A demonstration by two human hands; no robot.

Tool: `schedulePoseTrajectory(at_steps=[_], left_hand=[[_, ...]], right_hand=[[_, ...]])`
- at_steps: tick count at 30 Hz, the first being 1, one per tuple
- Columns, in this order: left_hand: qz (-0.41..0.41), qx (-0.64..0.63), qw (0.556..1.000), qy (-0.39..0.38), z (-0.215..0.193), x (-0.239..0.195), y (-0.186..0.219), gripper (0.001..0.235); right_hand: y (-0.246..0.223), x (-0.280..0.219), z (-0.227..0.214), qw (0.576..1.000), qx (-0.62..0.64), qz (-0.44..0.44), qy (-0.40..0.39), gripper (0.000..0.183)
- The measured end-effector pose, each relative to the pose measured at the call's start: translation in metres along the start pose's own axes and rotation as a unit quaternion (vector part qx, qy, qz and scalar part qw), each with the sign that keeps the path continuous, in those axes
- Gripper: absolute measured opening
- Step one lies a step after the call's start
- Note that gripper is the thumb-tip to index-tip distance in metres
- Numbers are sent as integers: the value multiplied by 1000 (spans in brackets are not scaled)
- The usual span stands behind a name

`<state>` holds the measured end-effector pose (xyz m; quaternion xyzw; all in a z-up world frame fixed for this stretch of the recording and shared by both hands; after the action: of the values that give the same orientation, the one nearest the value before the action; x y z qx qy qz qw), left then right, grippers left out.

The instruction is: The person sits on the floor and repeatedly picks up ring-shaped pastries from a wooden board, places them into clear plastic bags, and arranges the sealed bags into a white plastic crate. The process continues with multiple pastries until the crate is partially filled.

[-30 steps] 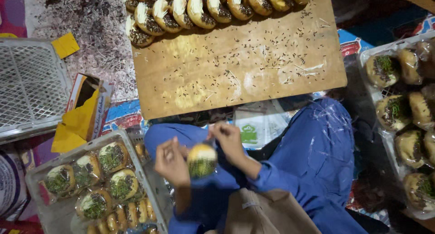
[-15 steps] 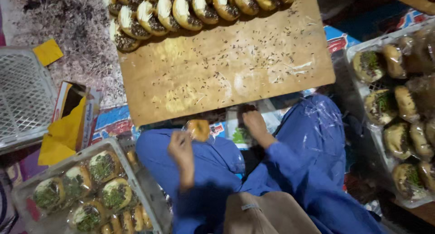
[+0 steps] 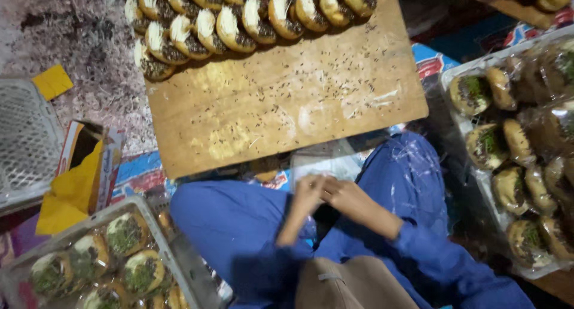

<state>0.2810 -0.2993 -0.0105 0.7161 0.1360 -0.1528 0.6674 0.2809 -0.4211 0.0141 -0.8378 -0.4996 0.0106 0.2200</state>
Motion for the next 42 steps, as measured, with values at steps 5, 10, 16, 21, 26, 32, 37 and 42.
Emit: schedulePoseTrajectory(at_steps=[5, 10, 16, 21, 26, 32, 37, 42], left_hand=[[441, 326, 836, 18, 78, -83, 94, 47], [288, -328, 886, 157, -14, -6, 115, 82], [119, -663, 704, 223, -130, 45, 60, 23], [88, -692, 687, 204, -125, 32, 57, 34], [76, -709, 680, 168, -139, 17, 76, 65], [89, -724, 664, 166, -134, 12, 57, 58], [47, -770, 624, 121, -106, 45, 64, 77], [122, -856, 492, 99, -119, 57, 79, 84]], right_hand=[[3, -6, -102, 976, 18, 179, 124, 40], [-17, 52, -132, 972, 101, 135, 161, 77], [199, 158, -164, 855, 168, 368, 325, 63], [343, 185, -169, 767, 12, 544, 339, 125], [295, 104, -176, 876, 172, 376, 247, 134], [170, 15, -147, 900, -79, 351, 246, 118], [148, 55, -123, 839, -4, 391, 380, 60], [44, 77, -153, 854, 171, 270, 410, 47]])
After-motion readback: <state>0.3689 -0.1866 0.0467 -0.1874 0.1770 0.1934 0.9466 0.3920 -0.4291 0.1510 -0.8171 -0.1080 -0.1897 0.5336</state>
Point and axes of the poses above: each hand's wrist, its own x-axis towards the middle knuckle, its own z-axis out of the palm, y = z × x, the point moved 5 cm from there along x, towards the middle knuckle, and after that the axes turned 1 degree about -z, right-handed, at the moved point
